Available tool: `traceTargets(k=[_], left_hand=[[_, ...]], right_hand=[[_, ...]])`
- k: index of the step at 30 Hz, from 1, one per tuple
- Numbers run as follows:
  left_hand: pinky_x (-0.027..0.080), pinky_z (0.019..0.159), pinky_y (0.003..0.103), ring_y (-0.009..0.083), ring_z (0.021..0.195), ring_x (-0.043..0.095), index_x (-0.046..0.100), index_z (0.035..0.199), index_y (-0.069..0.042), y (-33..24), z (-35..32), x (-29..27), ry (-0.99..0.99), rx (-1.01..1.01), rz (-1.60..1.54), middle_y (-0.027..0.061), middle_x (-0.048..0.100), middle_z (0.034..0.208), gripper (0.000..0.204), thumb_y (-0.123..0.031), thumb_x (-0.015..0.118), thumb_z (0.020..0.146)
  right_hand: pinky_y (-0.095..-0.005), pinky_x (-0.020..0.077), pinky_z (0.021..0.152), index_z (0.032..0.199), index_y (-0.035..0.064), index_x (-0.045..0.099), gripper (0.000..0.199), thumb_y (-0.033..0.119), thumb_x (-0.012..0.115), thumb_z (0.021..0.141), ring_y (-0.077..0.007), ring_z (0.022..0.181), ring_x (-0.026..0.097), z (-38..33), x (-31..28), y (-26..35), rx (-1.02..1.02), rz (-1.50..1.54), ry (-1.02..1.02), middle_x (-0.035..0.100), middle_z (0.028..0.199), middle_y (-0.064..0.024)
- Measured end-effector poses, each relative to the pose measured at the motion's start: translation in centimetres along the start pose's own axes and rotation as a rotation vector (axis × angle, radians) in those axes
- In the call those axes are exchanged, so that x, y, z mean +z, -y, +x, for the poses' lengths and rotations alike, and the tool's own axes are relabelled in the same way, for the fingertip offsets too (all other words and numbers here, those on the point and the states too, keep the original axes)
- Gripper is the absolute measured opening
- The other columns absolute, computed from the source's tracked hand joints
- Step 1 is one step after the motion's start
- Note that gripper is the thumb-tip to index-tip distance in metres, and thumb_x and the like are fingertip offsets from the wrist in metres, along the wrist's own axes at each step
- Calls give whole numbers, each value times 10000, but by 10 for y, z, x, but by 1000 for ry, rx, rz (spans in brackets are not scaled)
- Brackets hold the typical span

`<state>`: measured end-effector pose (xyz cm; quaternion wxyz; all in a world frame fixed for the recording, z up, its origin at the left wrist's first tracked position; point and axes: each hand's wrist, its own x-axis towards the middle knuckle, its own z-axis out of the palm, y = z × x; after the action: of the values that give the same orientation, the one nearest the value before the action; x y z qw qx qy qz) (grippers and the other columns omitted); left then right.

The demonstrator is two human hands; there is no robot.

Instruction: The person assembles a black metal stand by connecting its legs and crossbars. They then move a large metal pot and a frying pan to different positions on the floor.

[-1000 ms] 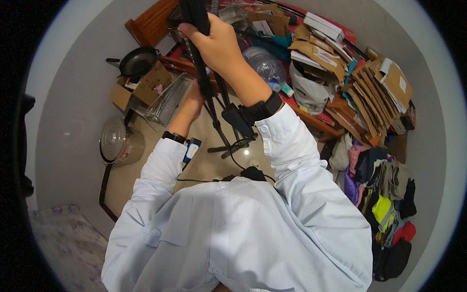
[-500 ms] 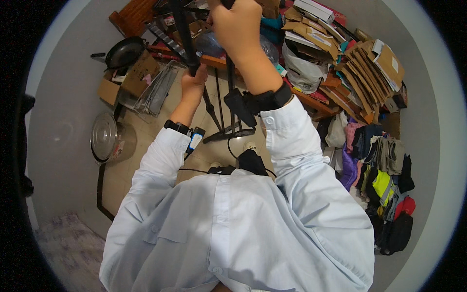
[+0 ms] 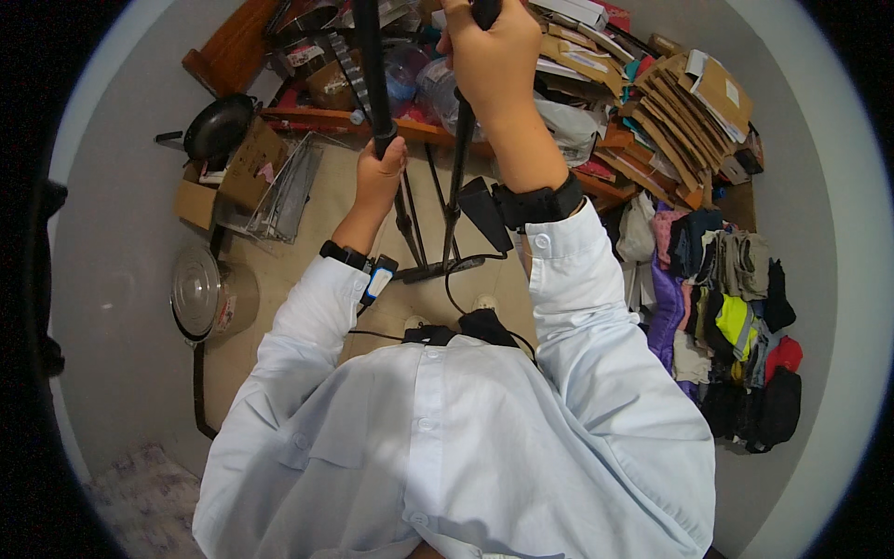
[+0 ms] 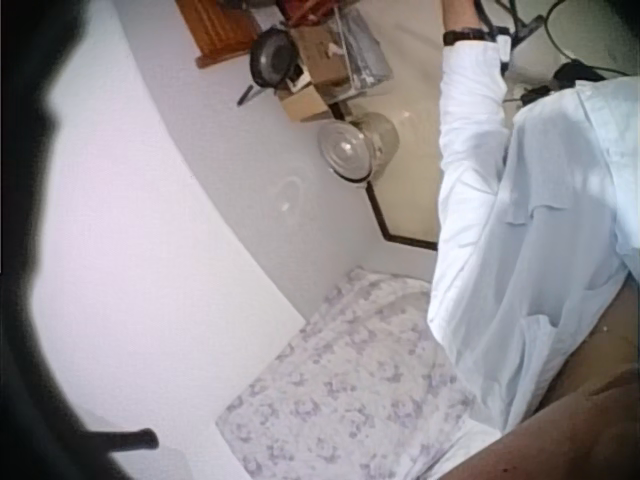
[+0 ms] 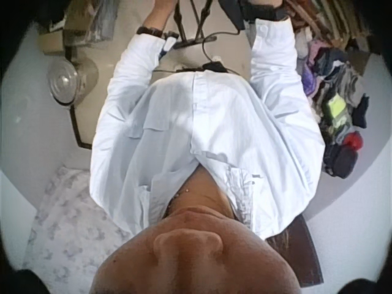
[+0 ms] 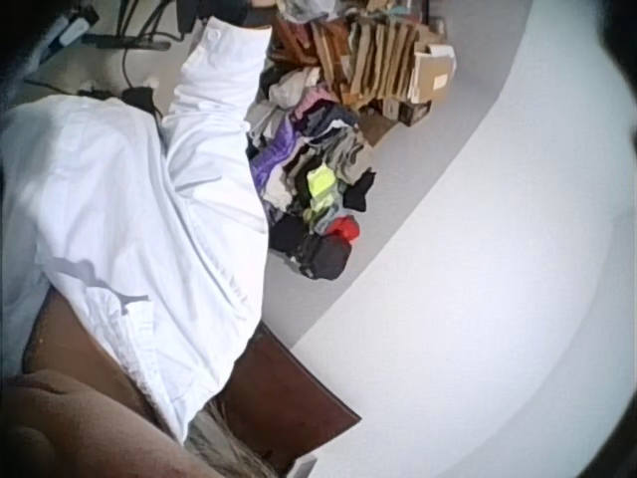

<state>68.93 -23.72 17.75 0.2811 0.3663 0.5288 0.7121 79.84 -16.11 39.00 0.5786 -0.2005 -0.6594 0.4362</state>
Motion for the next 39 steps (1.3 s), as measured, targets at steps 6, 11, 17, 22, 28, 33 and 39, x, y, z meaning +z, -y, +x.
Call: traceTargets(k=[6,11,17,22,28,33,39], left_hand=[[337,524,227,80,567,428,501,803,-51,-2,2,-12,-98,22,48,-1,470,644,319,-342,613,869],[381,540,237,96,582,479,559,806,-27,-8,9,-23,-126,25,124,-4,513,638,425,-442,649,812],[352,513,221,75,561,460,530,782,-53,-24,1,-23,-51,-6,20,-19,495,640,363,-391,655,824],[309,500,225,74,537,405,500,773,-66,-32,-8,-17,-27,-40,9,-17,445,629,340,-372,629,848],[289,488,226,81,514,386,494,747,-69,-36,-23,-19,-26,-43,-43,-5,429,608,349,-378,607,862],[358,519,217,68,563,453,520,789,-44,-32,-23,-13,-111,-50,-49,-16,498,654,346,-361,651,831],[360,530,223,72,578,459,541,803,-46,-20,-17,6,-172,-10,-80,-19,507,664,323,-348,652,830]], right_hand=[[-220,351,376,800,2,560,195,172,556,894,-82,394,460,24,-39,29,-28,-76,17,514,514,-23],[-223,340,358,797,1,560,186,161,559,893,-83,368,443,22,-55,32,-30,-46,2,510,500,-25],[-208,322,358,797,8,587,186,166,565,893,-68,380,446,17,-71,22,2,-56,14,502,493,-5],[-222,357,408,820,11,589,198,198,590,885,-72,435,472,26,-62,8,-71,-58,-3,506,519,-4],[-228,355,409,788,5,585,211,190,578,888,-74,429,462,30,-55,4,-45,-21,-17,508,518,-4],[-234,351,414,752,20,582,205,177,582,885,-70,443,460,18,-42,-1,-39,8,-3,496,525,12],[-215,377,402,849,21,609,168,185,595,884,-75,431,499,-27,-10,-16,-19,44,22,554,539,-22]])
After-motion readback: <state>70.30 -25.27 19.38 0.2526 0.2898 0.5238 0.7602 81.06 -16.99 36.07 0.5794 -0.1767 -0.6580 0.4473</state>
